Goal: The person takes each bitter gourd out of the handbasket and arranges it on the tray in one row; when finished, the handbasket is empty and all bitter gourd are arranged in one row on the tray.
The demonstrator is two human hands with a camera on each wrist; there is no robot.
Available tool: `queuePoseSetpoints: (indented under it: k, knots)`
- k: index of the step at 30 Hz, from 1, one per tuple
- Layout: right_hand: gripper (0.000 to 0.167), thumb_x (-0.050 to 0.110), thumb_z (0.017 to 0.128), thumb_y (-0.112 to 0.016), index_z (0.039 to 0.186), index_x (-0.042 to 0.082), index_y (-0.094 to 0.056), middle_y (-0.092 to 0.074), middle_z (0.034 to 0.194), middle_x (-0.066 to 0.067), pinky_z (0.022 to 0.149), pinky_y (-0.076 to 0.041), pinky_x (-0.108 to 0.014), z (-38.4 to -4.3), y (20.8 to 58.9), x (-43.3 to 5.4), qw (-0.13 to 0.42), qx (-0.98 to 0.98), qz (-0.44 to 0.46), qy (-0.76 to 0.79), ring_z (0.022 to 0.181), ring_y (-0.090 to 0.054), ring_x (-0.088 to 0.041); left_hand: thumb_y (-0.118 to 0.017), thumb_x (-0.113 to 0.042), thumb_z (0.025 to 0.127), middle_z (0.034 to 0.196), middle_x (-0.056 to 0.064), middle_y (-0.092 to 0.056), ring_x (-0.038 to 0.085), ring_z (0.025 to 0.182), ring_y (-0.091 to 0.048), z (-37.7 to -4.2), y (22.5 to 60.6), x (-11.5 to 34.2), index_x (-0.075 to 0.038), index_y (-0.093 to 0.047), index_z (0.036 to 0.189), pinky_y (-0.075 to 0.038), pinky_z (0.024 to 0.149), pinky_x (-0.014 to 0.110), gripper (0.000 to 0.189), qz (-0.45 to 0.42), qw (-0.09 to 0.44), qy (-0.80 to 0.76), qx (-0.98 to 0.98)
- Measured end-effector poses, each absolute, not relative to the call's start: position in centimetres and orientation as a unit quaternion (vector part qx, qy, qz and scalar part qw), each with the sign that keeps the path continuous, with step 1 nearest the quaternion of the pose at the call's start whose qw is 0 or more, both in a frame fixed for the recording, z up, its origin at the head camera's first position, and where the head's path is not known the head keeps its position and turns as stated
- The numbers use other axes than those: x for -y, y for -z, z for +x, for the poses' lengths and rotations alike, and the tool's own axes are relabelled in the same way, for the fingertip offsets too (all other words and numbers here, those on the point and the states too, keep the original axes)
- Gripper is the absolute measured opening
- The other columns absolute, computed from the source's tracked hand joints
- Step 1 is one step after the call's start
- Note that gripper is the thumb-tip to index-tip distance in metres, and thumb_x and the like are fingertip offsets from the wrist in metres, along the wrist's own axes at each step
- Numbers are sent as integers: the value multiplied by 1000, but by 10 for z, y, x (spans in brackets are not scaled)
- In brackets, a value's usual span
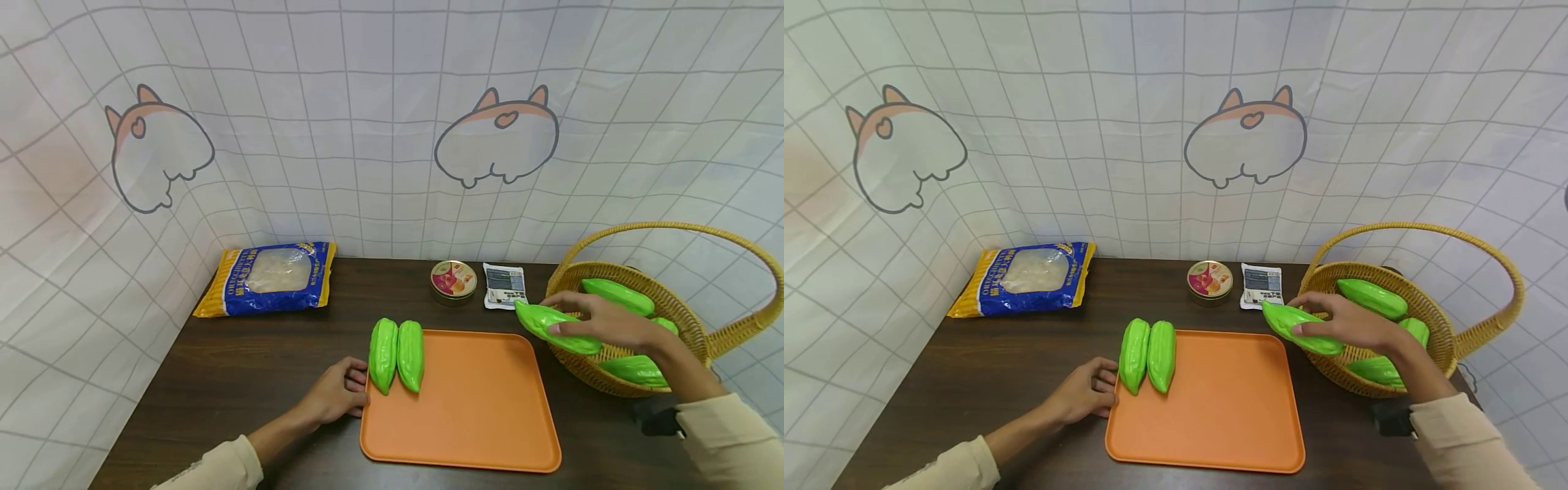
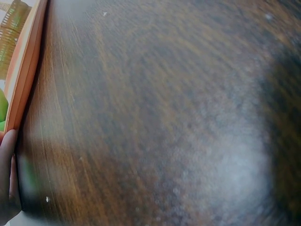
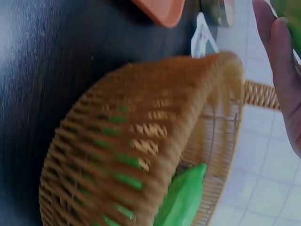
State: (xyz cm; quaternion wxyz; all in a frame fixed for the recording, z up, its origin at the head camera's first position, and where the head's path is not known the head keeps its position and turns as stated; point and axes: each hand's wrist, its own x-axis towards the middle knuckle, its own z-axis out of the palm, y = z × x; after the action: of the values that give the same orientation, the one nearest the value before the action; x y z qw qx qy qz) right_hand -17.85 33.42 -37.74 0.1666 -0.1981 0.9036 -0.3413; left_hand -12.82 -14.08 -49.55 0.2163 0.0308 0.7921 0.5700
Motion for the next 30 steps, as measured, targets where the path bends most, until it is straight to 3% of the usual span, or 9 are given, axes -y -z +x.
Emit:
queuePoseSetpoints:
  k: [3, 10, 13, 18, 24, 30]
  knots:
    - [42, 29, 97, -64, 136, 17, -56, -57, 137, -13, 92, -52, -48, -179, 381, -326, 167, -897, -210, 352, 126, -53, -35, -73, 3, 75, 110, 16, -57, 20, 90, -60, -128, 495, 141, 4, -51, 131, -64, 63, 35, 61, 28, 219, -569, -792]
    - [42, 27, 96, -66, 136, 20, -57, -58, 137, -9, 97, -52, -50, -180, 388, -309, 164, -884, -243, 365, 128, -53, -36, -73, 3, 75, 111, 16, -57, 21, 90, -60, -128, 496, 141, 4, -51, 132, -64, 63, 35, 61, 27, 218, -570, -792]
    - [40, 27, 94, -68, 132, 18, -57, -58, 133, -12, 87, -58, -43, -180, 391, -300, 178, -876, -234, 382, 114, -61, -30, -74, 3, 74, 110, 16, -57, 20, 90, -60, -127, 496, 140, 4, -51, 131, -64, 62, 35, 61, 28, 213, -570, -793]
    - [37, 23, 93, -69, 127, 11, -59, -59, 119, -19, 68, -62, -44, -181, 398, -289, 208, -851, -213, 432, 87, -67, -28, -74, 3, 74, 110, 16, -58, 20, 90, -61, -127, 495, 140, 4, -52, 131, -64, 63, 35, 61, 28, 210, -568, -795]
    - [30, 20, 93, -70, 121, 13, -64, -60, 103, -13, 57, -62, -43, -183, 411, -278, 188, -843, -242, 442, 80, -64, -19, -74, 3, 74, 111, 16, -57, 21, 91, -61, -127, 496, 140, 4, -52, 131, -64, 63, 35, 61, 25, 218, -570, -792]
    - [23, 19, 102, -57, 122, 13, -66, -59, 102, -13, 54, -60, -42, -186, 420, -268, 181, -837, -267, 441, 72, -61, -19, -74, 3, 74, 111, 16, -57, 21, 91, -60, -128, 496, 141, 4, -52, 131, -64, 63, 36, 61, 24, 218, -573, -789]
